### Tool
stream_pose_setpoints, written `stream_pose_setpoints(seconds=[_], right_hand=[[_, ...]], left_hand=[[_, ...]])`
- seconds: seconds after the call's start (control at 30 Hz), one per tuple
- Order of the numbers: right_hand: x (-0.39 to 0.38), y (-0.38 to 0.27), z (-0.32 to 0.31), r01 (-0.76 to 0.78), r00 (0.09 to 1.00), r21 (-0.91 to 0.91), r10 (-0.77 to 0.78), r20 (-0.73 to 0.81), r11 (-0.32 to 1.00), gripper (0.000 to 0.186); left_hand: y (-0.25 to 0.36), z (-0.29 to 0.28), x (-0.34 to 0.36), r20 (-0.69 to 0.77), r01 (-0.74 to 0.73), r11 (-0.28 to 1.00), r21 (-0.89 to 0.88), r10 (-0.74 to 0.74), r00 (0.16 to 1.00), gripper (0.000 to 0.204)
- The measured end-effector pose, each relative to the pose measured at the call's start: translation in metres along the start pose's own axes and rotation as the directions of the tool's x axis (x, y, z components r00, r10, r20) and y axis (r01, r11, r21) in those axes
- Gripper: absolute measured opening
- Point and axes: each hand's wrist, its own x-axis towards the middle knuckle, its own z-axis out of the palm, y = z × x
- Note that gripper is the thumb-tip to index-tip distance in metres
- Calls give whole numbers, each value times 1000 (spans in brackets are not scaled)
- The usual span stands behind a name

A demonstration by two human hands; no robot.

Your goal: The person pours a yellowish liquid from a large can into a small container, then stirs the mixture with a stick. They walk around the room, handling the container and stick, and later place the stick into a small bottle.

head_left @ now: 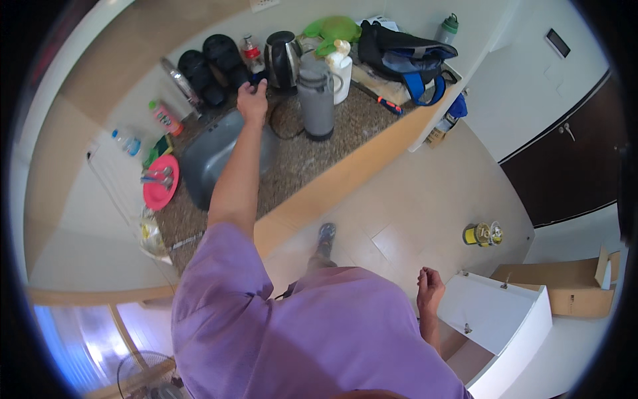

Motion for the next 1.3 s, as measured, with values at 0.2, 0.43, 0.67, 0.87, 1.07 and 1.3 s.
stream_pose_setpoints(seconds=[0.2,0.43,0.67,0.87,1.07,1.3], right_hand=[[38,-54,35,-102,995,-93,102,-10,990,21],[74,-95,78,-216,976,-41,216,-10,975,19],[121,-121,105,-213,976,-39,214,40,976,19],[142,-121,107,-202,971,-61,208,121,978,21],[156,-116,102,-160,972,-91,173,160,983,21],[157,-84,92,-82,954,-98,107,279,992,22]], left_hand=[[-26,109,128,-114,17,963,269,14,993,75],[-1,120,192,56,44,892,449,-77,995,91],[-24,146,223,67,95,936,339,-125,990,95],[-28,148,234,146,63,911,408,-133,980,83],[-6,139,223,144,-56,921,385,0,990,70],[59,56,153,-107,-420,825,379,490,865,80]])
